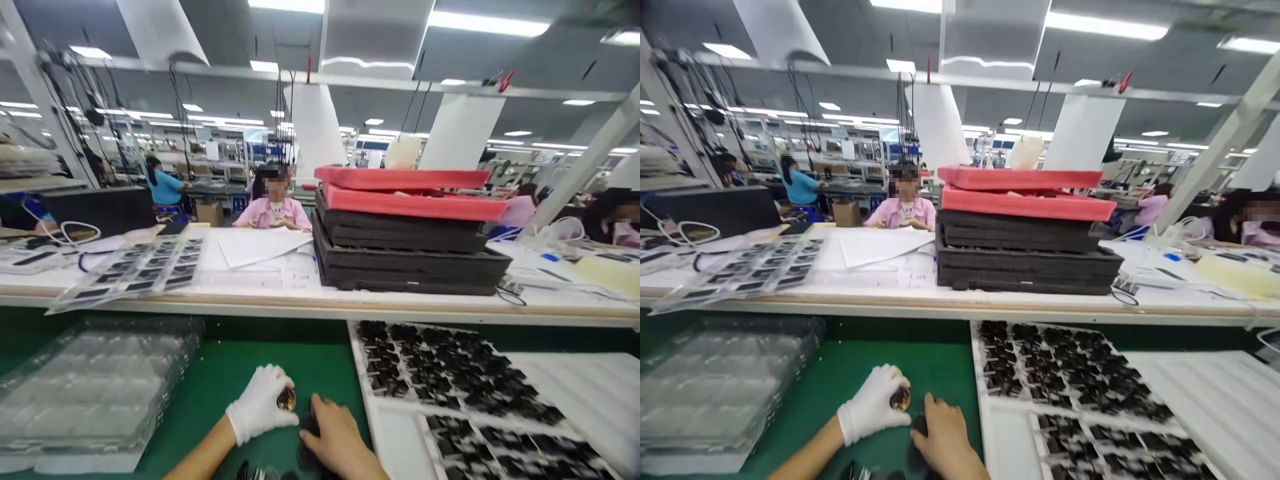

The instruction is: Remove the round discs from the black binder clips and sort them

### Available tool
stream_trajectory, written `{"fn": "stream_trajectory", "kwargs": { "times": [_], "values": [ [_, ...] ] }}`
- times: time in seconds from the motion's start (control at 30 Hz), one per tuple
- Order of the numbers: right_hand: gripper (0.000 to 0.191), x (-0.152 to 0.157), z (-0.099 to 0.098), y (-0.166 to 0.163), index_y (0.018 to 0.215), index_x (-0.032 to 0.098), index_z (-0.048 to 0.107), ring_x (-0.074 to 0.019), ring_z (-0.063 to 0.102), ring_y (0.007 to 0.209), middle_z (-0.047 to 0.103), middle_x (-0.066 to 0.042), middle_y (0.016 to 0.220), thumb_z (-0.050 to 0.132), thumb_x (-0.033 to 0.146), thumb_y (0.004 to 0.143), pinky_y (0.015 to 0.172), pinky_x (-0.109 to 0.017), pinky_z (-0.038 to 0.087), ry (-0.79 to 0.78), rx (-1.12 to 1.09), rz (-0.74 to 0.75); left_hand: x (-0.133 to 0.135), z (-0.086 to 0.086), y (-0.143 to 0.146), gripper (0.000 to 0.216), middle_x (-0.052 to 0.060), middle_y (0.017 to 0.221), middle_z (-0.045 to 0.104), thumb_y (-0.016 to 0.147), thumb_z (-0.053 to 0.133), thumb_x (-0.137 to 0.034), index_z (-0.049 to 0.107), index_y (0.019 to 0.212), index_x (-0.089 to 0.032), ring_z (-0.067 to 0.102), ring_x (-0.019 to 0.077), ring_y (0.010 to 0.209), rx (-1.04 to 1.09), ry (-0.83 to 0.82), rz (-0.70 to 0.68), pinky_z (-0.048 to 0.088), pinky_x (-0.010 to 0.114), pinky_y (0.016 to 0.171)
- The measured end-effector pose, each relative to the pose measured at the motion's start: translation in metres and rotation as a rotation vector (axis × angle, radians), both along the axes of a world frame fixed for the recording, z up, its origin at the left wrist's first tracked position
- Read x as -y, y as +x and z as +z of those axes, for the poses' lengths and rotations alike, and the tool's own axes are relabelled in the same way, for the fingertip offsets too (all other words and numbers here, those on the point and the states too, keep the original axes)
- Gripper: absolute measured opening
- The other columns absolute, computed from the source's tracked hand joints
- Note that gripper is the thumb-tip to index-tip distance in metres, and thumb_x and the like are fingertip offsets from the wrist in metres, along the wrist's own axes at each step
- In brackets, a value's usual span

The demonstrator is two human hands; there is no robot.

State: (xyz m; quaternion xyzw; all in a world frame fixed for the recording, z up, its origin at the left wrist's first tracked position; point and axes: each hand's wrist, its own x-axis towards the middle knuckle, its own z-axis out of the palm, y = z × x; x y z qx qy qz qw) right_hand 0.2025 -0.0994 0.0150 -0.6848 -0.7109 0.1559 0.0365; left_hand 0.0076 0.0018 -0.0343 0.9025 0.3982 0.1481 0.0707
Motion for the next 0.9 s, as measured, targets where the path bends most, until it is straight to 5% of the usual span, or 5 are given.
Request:
{"fn": "stream_trajectory", "kwargs": {
  "times": [0.2,0.37,0.53,0.9],
  "values": [
    [0.02,-0.004,-0.022,0.011,0.106,0.025,0.065,-0.0324,0.073,0.099,0.075,-0.009,0.107,0.06,0.027,0.087,0.092,-0.048,0.05,0.194,-0.084,-0.049,0.007,0.006,0.0,0.067,0.005,0.113,0.065,0.06,0.083,-0.061,0.066,0.117,-0.031,0.06,0.03,0.103,-0.01,0.012,-0.008,0.044,0.044,0.089],
    [0.025,0.002,-0.013,0.022,0.117,0.02,0.065,-0.0276,0.07,0.1,0.072,-0.011,0.11,0.053,0.027,0.096,0.083,-0.038,0.047,0.351,-0.145,-0.046,0.015,0.031,0.0,0.056,0.007,0.111,0.066,0.072,0.079,-0.057,0.068,0.118,-0.027,0.06,0.0295,0.105,-0.082,0.031,-0.062,0.043,0.043,0.089],
    [0.033,0.001,-0.015,0.026,0.127,0.018,0.063,-0.0268,0.066,0.104,0.067,-0.012,0.117,0.054,0.027,0.097,0.086,-0.038,0.045,0.375,-0.285,0.0,0.011,0.033,0.003,0.061,0.009,0.109,0.069,0.075,0.074,-0.073,0.07,0.112,-0.024,0.06,0.0297,0.105,-0.16,0.005,-0.095,0.042,0.041,0.088],
    [0.023,-0.003,-0.025,0.029,0.122,0.02,0.064,-0.0266,0.059,0.114,0.069,-0.009,0.123,0.058,0.021,0.1,0.095,-0.04,0.033,0.305,-0.433,0.22,0.008,0.031,0.01,0.069,0.013,0.131,0.066,0.089,0.065,-0.055,0.05,0.146,-0.019,0.058,0.0337,0.119,-0.157,-0.061,-0.188,0.039,0.046,0.101]
  ]
}}
